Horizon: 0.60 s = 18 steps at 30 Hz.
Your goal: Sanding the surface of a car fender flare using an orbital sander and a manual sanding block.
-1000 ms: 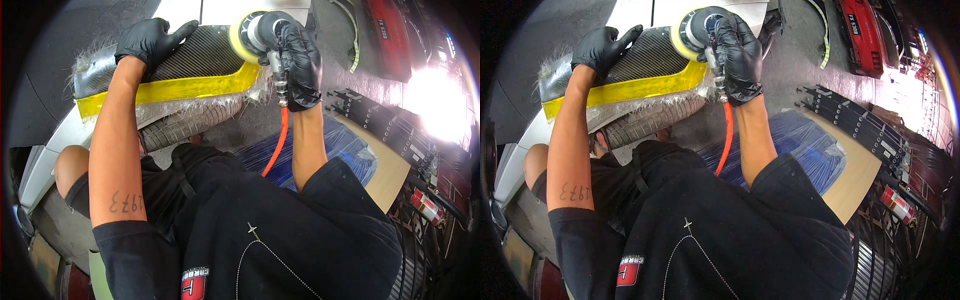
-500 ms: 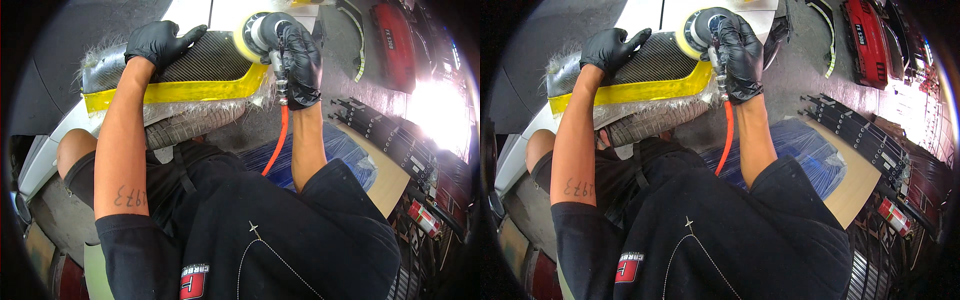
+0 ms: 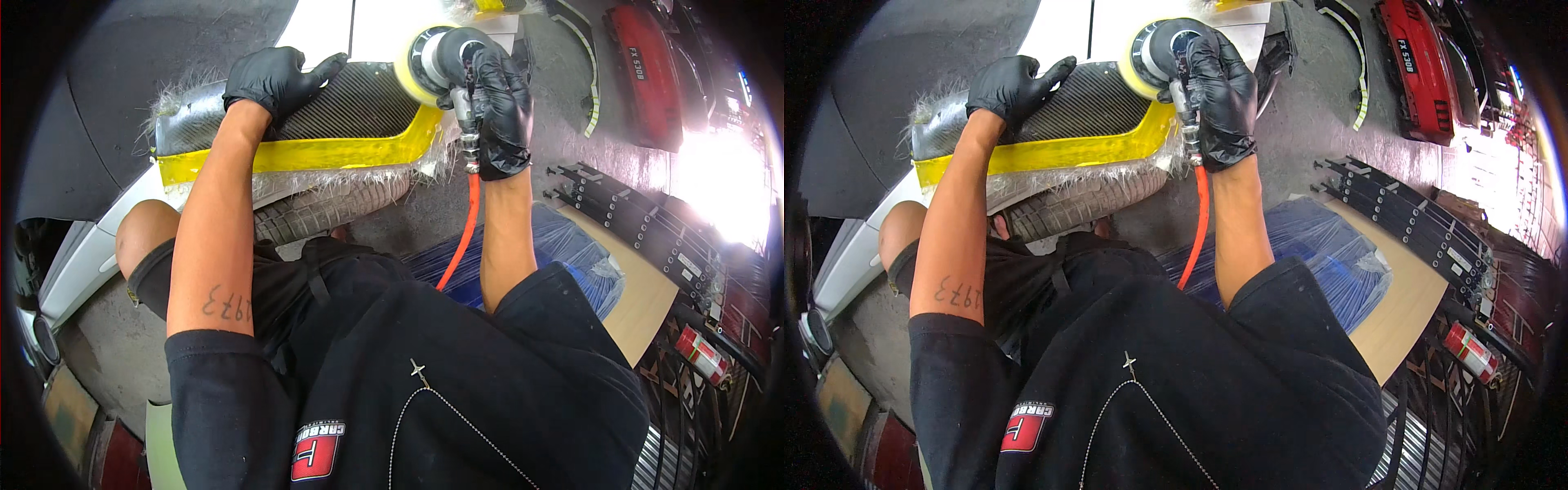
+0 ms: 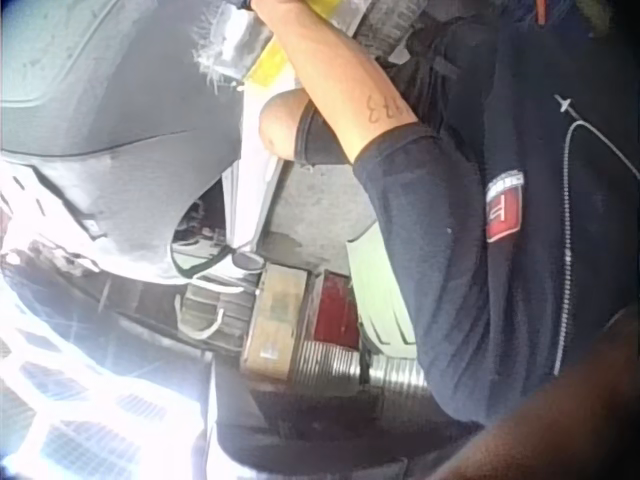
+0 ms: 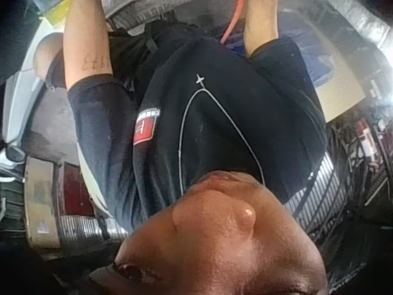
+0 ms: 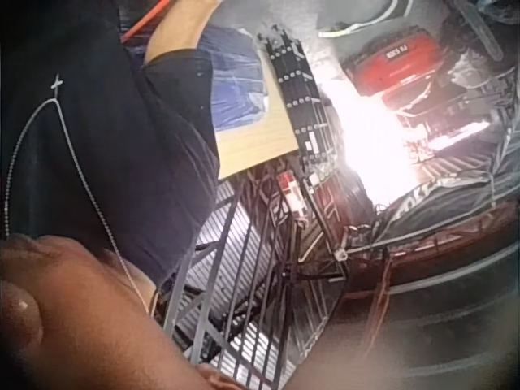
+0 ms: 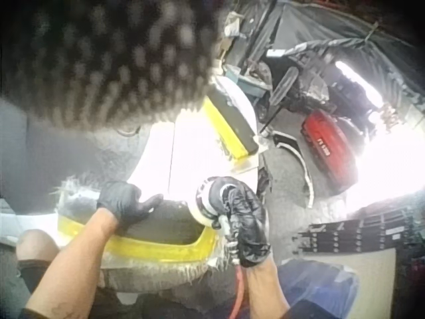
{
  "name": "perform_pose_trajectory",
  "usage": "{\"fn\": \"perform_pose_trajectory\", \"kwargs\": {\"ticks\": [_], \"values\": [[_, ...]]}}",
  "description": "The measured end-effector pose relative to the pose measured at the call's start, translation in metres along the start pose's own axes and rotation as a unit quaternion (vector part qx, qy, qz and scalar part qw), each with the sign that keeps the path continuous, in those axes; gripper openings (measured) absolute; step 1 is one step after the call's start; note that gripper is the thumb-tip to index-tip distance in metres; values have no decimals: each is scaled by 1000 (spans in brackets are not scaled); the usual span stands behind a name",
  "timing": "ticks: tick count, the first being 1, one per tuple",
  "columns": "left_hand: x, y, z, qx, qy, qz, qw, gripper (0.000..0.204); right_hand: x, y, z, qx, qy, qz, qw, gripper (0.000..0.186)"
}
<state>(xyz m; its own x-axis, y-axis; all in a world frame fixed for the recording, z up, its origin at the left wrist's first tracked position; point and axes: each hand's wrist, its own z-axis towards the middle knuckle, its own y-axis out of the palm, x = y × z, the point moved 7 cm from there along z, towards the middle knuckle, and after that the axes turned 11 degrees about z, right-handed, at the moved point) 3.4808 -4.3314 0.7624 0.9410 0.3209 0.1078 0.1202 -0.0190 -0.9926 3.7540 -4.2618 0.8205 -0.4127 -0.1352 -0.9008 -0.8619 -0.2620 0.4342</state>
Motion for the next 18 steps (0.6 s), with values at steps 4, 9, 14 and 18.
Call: {"fn": "perform_pose_trajectory", "kwargs": {"ticks": [4, 9, 14, 18], "values": [[0, -6, -2, -15, 2, 0, 1000, 86, 4, -2, 2, 8, -3, 11, 1000, 27], [1, -6, -4, -22, -7, 0, 1000, 87, 7, -4, -1, 14, 23, 43, 999, 27], [2, -5, -3, -26, 1, -2, 1000, 86, 5, -6, -3, 17, 9, 38, 999, 27], [0, -5, -3, -22, 2, 1, 1000, 85, 4, -8, -6, 26, 6, 36, 999, 27]]}}
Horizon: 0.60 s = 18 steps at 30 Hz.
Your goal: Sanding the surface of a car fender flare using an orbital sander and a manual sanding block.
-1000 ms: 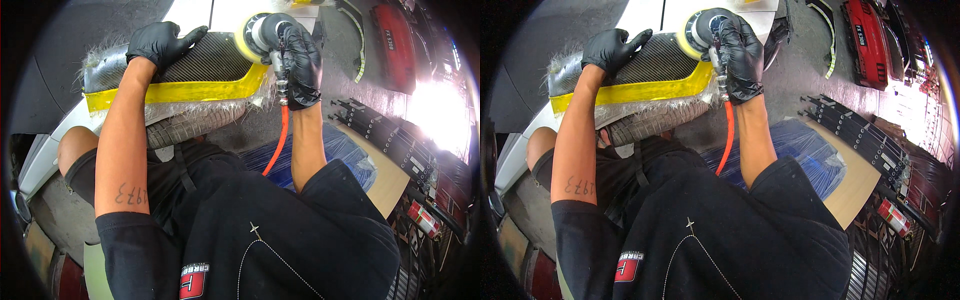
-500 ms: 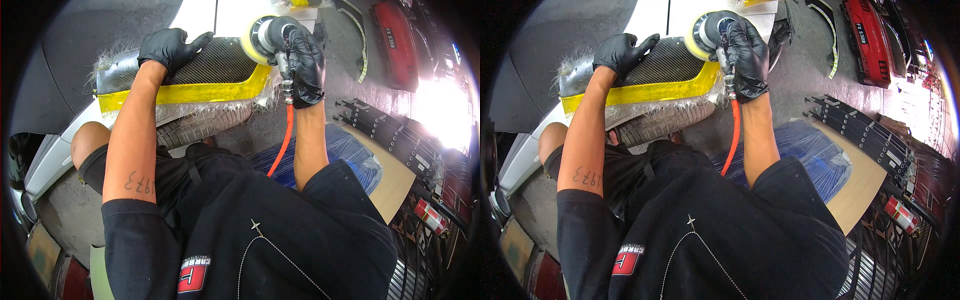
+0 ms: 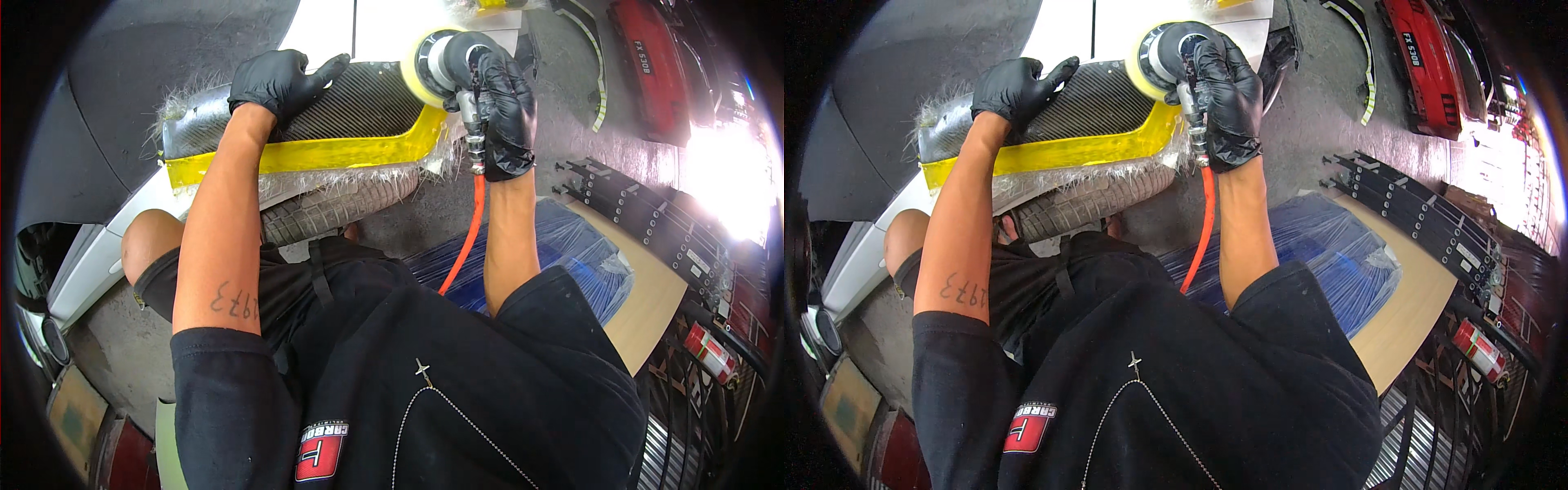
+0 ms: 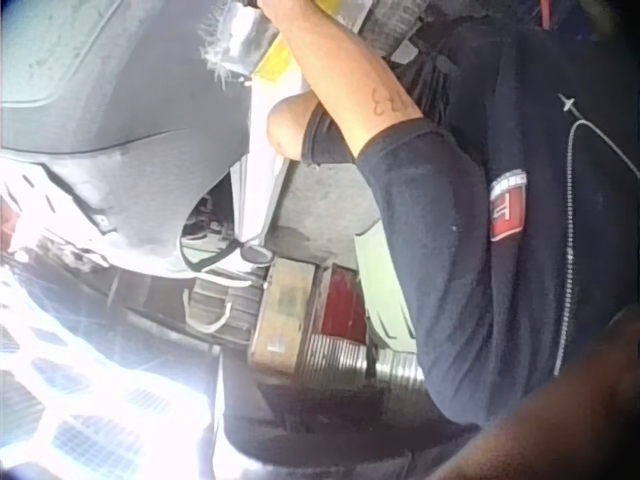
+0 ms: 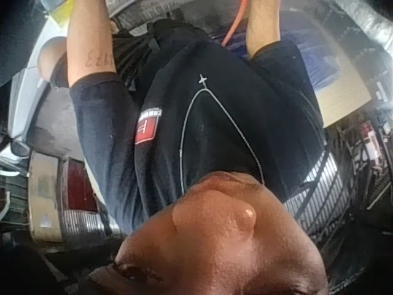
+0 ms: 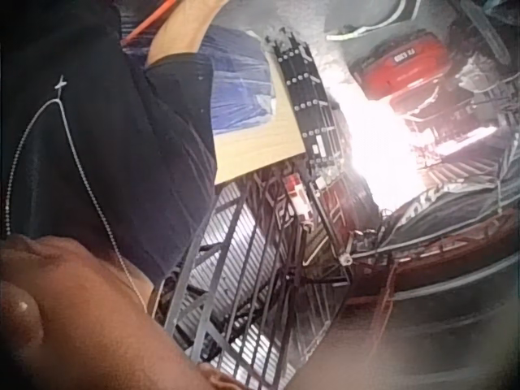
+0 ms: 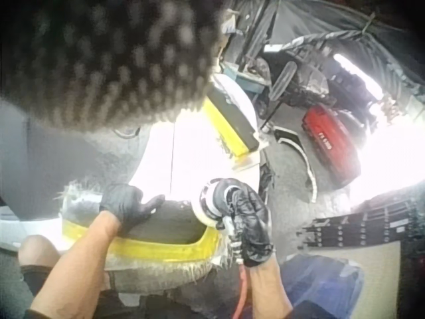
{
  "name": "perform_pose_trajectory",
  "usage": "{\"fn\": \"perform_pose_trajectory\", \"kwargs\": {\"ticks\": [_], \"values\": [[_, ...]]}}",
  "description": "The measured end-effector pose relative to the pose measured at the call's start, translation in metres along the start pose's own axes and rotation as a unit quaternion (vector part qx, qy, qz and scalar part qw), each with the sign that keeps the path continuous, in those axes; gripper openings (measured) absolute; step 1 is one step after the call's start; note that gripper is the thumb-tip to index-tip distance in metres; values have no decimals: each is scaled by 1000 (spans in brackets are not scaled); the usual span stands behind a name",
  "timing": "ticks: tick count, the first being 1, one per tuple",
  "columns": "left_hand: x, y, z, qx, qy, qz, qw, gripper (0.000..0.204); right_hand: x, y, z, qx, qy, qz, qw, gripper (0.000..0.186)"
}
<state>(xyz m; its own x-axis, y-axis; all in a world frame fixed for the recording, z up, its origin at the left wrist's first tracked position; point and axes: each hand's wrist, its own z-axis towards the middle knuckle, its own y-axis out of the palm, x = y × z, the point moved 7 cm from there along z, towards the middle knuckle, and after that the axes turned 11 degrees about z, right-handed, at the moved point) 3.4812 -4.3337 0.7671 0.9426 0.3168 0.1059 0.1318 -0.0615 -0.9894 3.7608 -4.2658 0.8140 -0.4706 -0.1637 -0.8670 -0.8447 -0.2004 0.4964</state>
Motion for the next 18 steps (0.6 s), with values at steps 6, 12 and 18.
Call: {"fn": "perform_pose_trajectory", "kwargs": {"ticks": [6, 12, 18], "values": [[1, 1, 0, -1, -5, -7, 1000, 85, -5, -2, -4, -4, -5, -4, 1000, 26], [2, -1, -2, -61, -13, 26, 998, 87, -9, 0, -9, -38, -4, -31, 999, 25], [1, -2, -2, -54, -10, 31, 998, 88, -7, -6, -6, -20, -20, -26, 999, 23]]}}
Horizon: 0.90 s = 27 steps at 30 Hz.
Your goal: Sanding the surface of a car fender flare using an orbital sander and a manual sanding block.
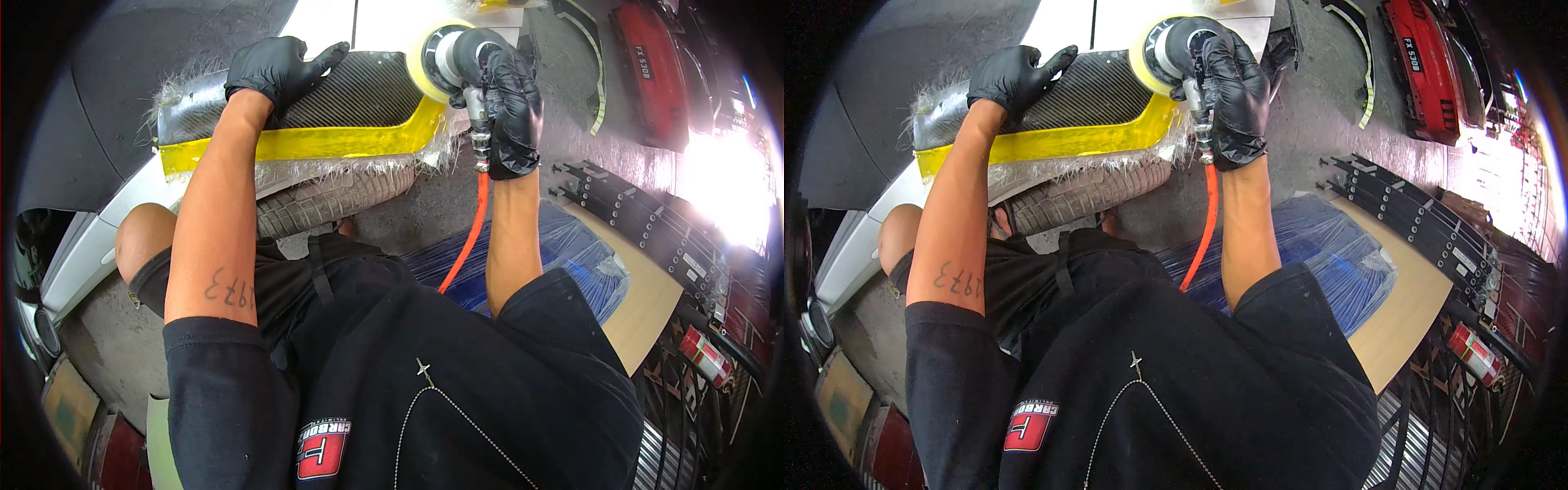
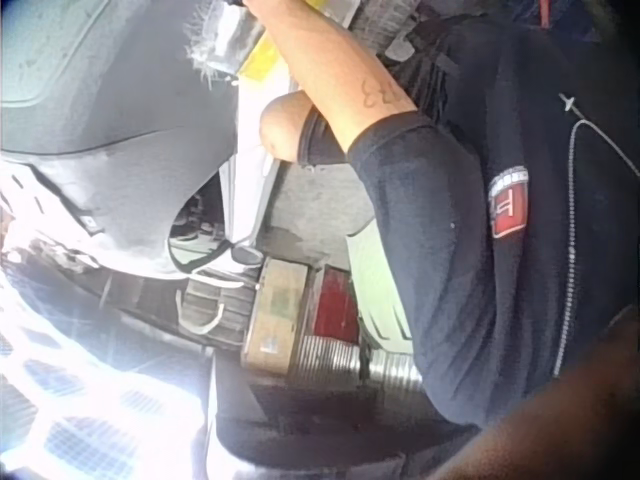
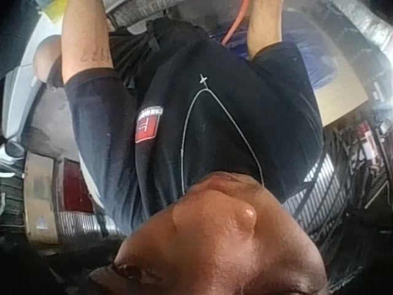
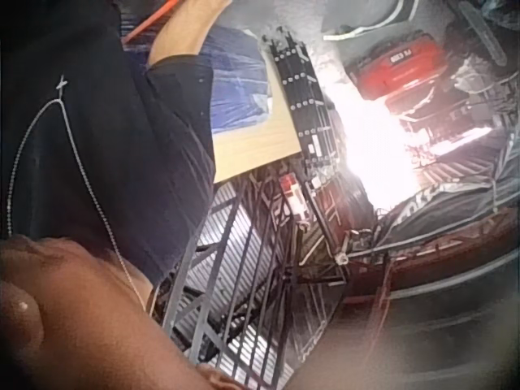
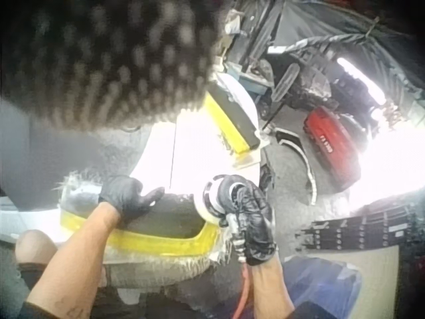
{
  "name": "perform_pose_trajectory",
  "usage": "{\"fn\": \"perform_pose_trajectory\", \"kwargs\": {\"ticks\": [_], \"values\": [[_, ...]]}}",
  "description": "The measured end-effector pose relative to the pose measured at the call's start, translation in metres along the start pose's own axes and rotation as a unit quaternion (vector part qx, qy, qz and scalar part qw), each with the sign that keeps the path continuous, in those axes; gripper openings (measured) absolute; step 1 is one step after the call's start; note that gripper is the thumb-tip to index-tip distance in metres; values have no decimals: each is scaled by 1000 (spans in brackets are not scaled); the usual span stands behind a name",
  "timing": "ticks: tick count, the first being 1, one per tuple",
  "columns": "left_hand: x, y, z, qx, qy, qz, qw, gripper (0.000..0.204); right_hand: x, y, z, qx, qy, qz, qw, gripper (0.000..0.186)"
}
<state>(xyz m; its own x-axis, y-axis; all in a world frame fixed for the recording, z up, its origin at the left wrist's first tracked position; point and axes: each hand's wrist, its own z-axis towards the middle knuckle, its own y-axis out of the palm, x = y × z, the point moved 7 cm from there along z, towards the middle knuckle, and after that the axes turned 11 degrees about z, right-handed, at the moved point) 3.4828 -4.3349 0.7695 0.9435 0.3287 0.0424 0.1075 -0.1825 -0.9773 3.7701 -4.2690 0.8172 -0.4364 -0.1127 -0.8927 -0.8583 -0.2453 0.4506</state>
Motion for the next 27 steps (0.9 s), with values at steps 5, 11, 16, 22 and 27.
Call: {"fn": "perform_pose_trajectory", "kwargs": {"ticks": [5, 11, 16, 22, 27], "values": [[0, 7, 1, 21, -1, 1, 1000, 87, 4, -1, 1, -14, 0, 4, 1000, 23], [-2, 5, 1, 79, 0, -20, 997, 87, 17, 0, 5, -7, 7, 1, 1000, 25], [-2, 6, 3, 110, 8, -6, 994, 87, 24, -2, 9, -22, 20, 1, 1000, 26], [-1, 6, 2, 88, 8, -19, 996, 87, 32, -1, 11, -23, 37, 5, 999, 26], [3, -1, -1, 48, 5, -8, 999, 87, 35, 5, 10, -25, 67, 3, 997, 27]]}}
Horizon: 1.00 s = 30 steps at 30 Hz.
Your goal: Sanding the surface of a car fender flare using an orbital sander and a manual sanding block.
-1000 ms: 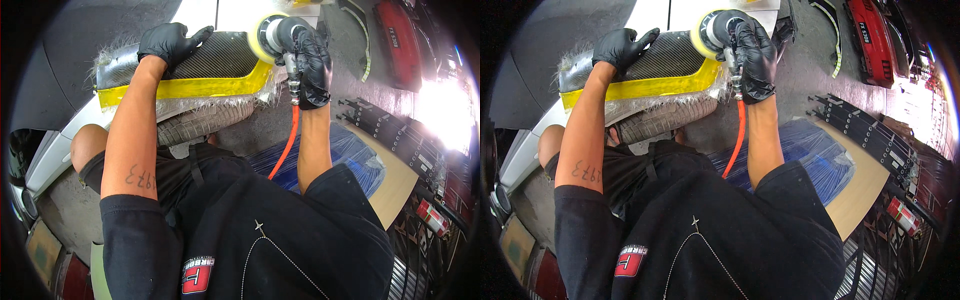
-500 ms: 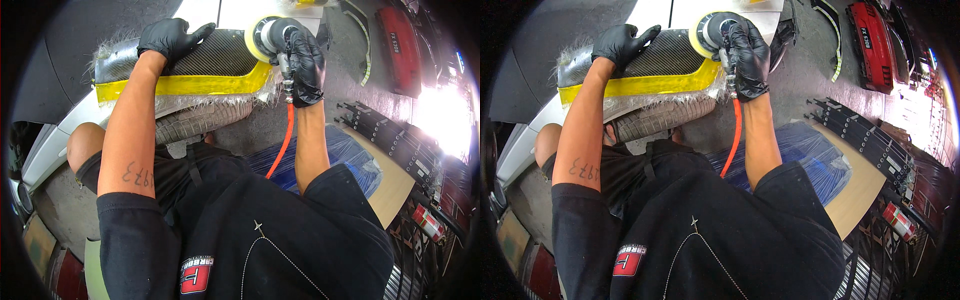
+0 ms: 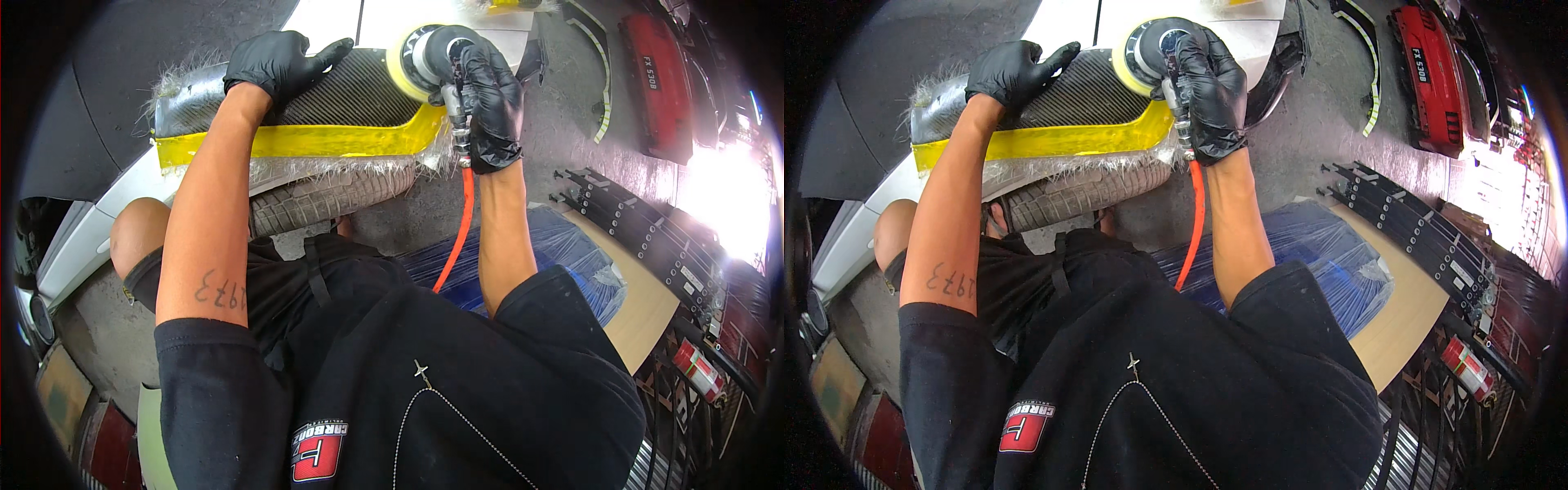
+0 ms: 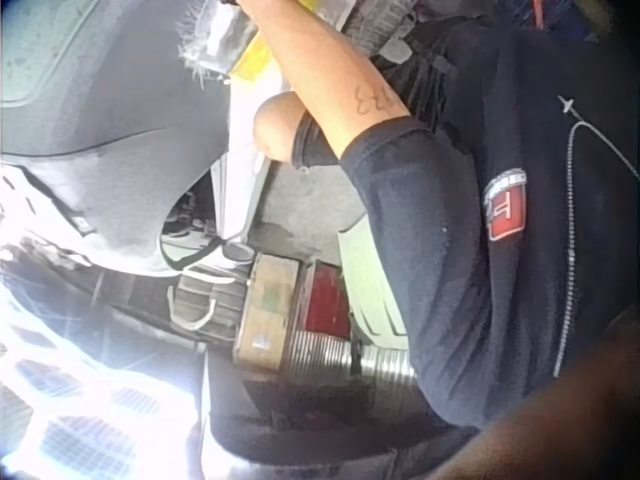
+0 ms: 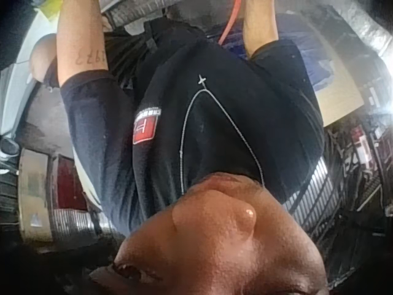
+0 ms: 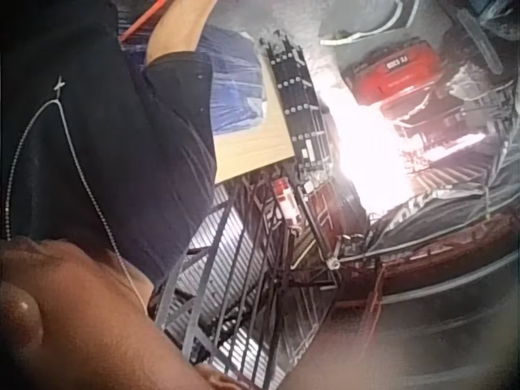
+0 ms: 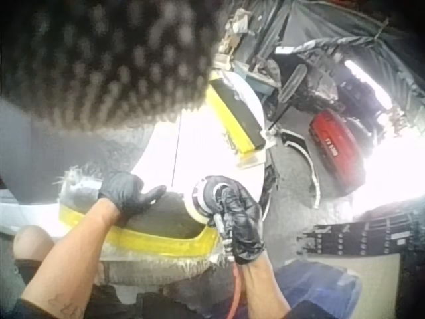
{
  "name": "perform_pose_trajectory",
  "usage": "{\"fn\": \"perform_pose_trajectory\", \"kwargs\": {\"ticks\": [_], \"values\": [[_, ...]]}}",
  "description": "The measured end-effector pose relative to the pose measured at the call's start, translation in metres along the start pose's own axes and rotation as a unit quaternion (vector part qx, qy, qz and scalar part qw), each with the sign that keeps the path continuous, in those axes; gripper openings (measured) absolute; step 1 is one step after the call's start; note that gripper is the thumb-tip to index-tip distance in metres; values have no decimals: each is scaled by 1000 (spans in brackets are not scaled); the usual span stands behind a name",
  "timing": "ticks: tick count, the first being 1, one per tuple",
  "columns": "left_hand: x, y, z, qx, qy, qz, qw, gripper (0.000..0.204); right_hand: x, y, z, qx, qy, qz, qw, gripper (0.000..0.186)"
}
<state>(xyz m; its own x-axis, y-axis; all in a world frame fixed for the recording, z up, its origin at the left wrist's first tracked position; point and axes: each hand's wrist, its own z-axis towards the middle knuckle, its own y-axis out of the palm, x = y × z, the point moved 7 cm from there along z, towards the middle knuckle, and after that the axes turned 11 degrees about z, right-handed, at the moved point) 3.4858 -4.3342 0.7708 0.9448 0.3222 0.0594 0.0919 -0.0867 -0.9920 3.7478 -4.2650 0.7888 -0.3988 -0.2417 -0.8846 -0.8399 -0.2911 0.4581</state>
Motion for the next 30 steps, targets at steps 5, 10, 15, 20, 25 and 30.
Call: {"fn": "perform_pose_trajectory", "kwargs": {"ticks": [5, 10, 15, 20, 25, 30], "values": [[2, 1, 0, -35, 5, 16, 999, 87, -2, 2, 4, -1, -32, -25, 999, 26], [-2, 6, 1, 44, 0, -10, 999, 87, -5, 5, 0, 4, -38, -27, 999, 26], [-2, 1, 1, -1, -1, -5, 1000, 87, -12, 1, -1, 22, -33, 5, 999, 26], [-4, 4, 1, 40, -5, -24, 999, 87, -9, 2, -2, -3, -22, -18, 1000, 26], [-1, 2, 0, 25, 5, -27, 999, 86, -3, 8, -1, -10, -13, -32, 999, 27], [-3, 3, -1, 6, -3, -4, 1000, 87, -11, 13, -7, 2, -26, -34, 999, 28]]}}
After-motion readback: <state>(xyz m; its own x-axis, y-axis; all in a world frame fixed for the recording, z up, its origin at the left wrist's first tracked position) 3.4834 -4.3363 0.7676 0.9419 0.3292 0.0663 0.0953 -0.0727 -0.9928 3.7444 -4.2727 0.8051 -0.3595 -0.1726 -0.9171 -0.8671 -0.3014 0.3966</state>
